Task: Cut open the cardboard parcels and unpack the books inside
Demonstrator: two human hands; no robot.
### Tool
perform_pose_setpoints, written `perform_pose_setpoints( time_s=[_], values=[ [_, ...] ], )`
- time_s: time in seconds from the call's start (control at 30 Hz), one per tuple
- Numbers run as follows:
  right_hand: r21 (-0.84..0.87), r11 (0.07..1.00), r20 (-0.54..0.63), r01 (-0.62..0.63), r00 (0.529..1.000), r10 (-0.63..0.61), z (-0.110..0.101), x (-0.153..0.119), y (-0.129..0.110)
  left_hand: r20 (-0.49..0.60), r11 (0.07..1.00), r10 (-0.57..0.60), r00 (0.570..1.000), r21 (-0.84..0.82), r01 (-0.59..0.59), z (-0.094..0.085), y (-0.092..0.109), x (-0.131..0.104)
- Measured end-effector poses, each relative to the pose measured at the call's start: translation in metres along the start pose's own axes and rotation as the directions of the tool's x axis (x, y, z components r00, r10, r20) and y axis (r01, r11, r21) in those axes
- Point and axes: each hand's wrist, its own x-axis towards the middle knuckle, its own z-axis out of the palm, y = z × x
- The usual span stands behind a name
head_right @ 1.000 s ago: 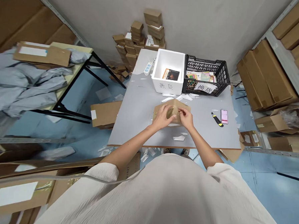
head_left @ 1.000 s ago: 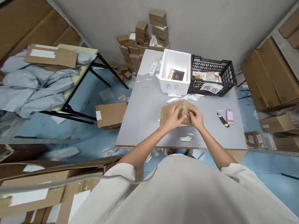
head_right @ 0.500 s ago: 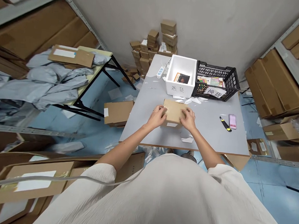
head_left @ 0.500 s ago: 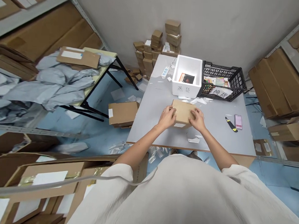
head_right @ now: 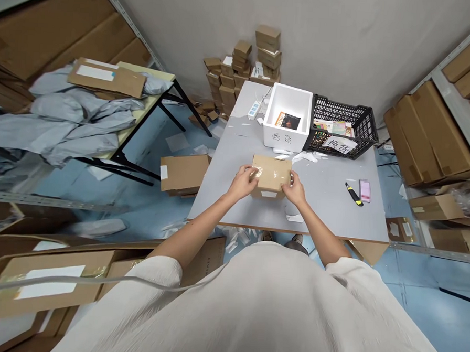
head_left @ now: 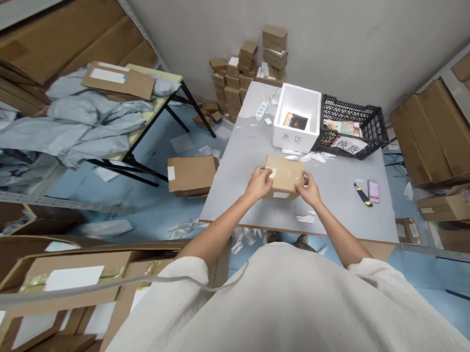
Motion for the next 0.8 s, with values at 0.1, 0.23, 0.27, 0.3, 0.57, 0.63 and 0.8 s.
perform_pose_setpoints(
  time_s=[0.1, 0.23, 0.27, 0.3, 0.57, 0.63, 0.8],
  values=[
    [-0.01, 0.999, -0.024, -0.036, 0.999, 0.036, -0.009, -0.003, 0.001, 0.006, 1.0, 0.013, 1.0, 0.001, -0.013, 0.003, 0.011, 0.004],
    [0.024, 0.999, -0.073, -0.031, 0.997, 0.032, -0.03, -0.006, 0.007, 0.019, 0.999, 0.044, 0.999, -0.021, -0.043, 0.011, 0.031, 0.011],
    [0.028, 0.999, -0.09, -0.027, 0.995, 0.03, -0.036, -0.007, 0.009, 0.024, 0.998, 0.052, 0.998, -0.03, -0.051, 0.015, 0.036, 0.014],
    [0.03, 0.999, -0.109, -0.025, 0.994, 0.028, -0.042, -0.008, 0.011, 0.027, 0.997, 0.062, 0.998, -0.041, -0.061, 0.019, 0.041, 0.016],
    [-0.008, 1.0, -0.212, 0.0, 0.977, -0.002, -0.108, -0.011, 0.041, 0.07, 0.978, 0.159, 0.985, -0.145, -0.148, 0.074, 0.089, 0.035],
    [-0.015, 1.0, -0.233, -0.007, 0.972, 0.004, -0.127, -0.013, 0.051, 0.098, 0.975, 0.168, 0.981, -0.16, -0.151, 0.093, 0.104, 0.037],
    [-0.06, 0.997, -0.283, -0.045, 0.959, 0.027, -0.168, -0.02, 0.072, 0.175, 0.971, 0.165, 0.971, -0.2, -0.129, 0.135, 0.134, 0.04]
  ],
)
